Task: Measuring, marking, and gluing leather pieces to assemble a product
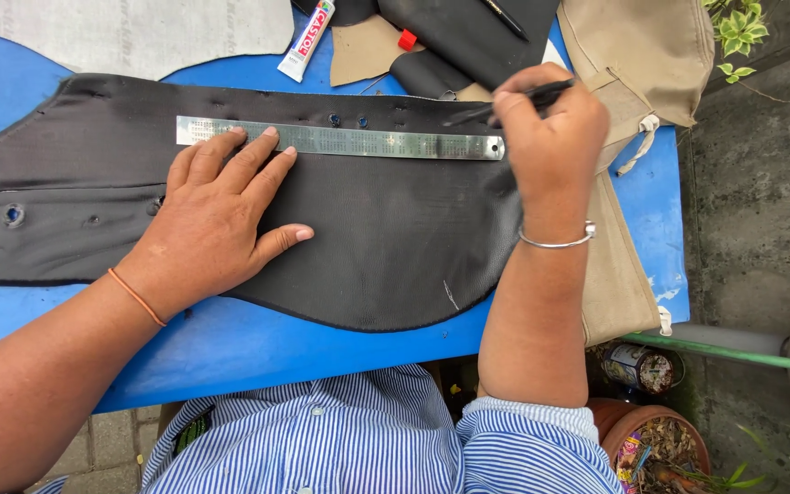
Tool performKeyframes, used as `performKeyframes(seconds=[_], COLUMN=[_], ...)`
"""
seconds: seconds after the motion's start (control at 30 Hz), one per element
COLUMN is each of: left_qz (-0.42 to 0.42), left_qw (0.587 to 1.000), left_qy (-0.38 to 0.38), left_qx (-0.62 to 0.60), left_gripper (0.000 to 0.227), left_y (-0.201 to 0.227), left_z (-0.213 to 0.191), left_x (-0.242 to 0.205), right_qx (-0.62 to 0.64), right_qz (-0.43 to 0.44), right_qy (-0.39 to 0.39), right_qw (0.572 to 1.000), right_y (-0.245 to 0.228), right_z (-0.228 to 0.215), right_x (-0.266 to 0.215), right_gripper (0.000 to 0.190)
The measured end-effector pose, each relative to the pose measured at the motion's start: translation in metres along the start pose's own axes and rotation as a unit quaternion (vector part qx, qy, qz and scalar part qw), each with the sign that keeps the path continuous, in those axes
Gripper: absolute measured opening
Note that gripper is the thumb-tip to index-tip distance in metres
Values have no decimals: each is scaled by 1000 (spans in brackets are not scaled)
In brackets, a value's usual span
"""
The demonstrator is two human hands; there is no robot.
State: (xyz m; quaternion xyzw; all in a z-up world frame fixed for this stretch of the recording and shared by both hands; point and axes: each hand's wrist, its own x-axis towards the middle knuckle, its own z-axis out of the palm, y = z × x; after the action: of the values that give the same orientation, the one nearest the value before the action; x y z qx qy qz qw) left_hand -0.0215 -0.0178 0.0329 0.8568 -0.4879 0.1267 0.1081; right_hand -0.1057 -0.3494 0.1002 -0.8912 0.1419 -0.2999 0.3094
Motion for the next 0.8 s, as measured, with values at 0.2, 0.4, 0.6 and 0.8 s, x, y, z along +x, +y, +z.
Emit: performKeyframes(seconds=[0.2,0.4,0.6,0.8], left_qz=[6,7,10,5], left_qw=[1000,1000,1000,1000], left_qy=[6,5,12,10], left_qx=[8,4,17,21], left_gripper=[81,80,80,80], left_y=[-1,0,-1,0], left_z=[0,-1,1,2], left_x=[0,-1,0,0], right_qx=[-1,-203,28,-40], right_qz=[-24,-40,16,-44], right_qy=[-52,13,-41,-74], right_qw=[998,978,999,995], right_y=[-23,23,-14,-16], right_z=[31,15,19,39], right_x=[-10,-1,-3,-9], right_gripper=[6,12,5,11])
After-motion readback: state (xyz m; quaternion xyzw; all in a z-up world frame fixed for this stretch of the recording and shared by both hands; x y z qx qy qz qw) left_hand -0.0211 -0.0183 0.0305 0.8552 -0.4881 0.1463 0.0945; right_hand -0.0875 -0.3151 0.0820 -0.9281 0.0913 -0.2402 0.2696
